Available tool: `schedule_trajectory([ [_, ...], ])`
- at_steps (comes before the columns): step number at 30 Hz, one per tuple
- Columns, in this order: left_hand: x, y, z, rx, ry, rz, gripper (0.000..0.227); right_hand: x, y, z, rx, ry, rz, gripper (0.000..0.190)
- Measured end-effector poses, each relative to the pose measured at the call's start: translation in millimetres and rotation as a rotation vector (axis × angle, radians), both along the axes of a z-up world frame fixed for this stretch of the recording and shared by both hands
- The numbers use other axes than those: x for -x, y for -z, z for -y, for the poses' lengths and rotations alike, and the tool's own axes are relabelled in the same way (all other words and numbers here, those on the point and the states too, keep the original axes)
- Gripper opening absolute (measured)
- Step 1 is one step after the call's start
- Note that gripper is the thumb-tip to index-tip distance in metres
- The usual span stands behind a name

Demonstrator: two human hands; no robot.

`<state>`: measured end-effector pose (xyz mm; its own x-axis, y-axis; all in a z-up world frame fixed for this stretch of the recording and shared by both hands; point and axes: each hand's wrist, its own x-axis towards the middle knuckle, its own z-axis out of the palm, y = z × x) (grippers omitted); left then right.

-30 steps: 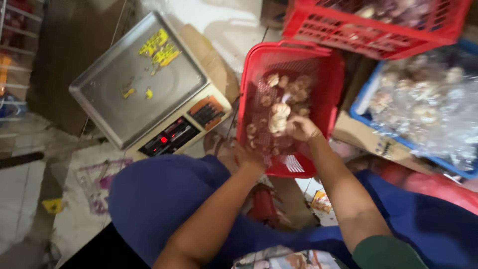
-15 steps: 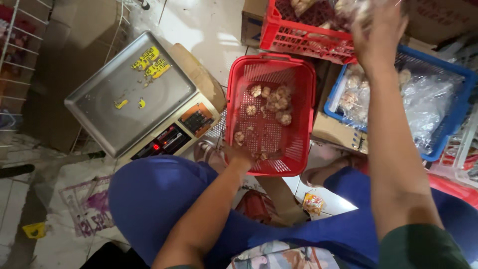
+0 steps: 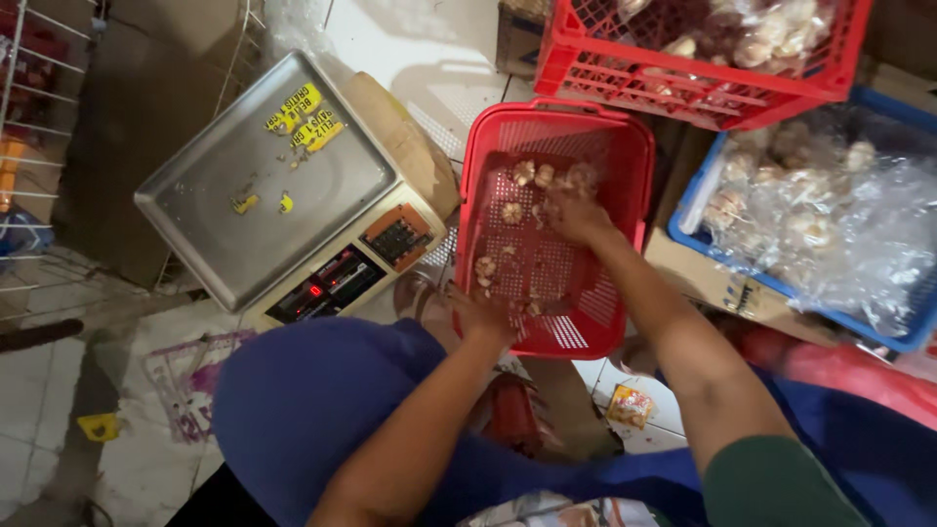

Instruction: The person sorts garlic bulbs from a red basket, places several bulbs into small plastic bags, and uses a digital scale to weigh them before placing the items back into various plastic crates.

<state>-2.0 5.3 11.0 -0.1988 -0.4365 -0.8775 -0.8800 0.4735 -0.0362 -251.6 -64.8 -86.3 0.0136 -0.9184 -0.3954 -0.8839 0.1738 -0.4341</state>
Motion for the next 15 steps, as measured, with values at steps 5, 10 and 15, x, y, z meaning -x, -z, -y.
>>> schedule_trajectory([
  [5,-4,11,-11,0.02,0.096,0.002,0.078,8,110,2,0.151,0.101,-0.093,0.048],
  [10,-6,-4,-11,-0.007,0.197,-0.003,0.068,2,82,-1,0.031,0.185,-0.176,0.059],
  [15,0,-31,-2,0.029,0.168,0.047,0.081,-10,76,-12,0.166,0.306,-0.15,0.068],
])
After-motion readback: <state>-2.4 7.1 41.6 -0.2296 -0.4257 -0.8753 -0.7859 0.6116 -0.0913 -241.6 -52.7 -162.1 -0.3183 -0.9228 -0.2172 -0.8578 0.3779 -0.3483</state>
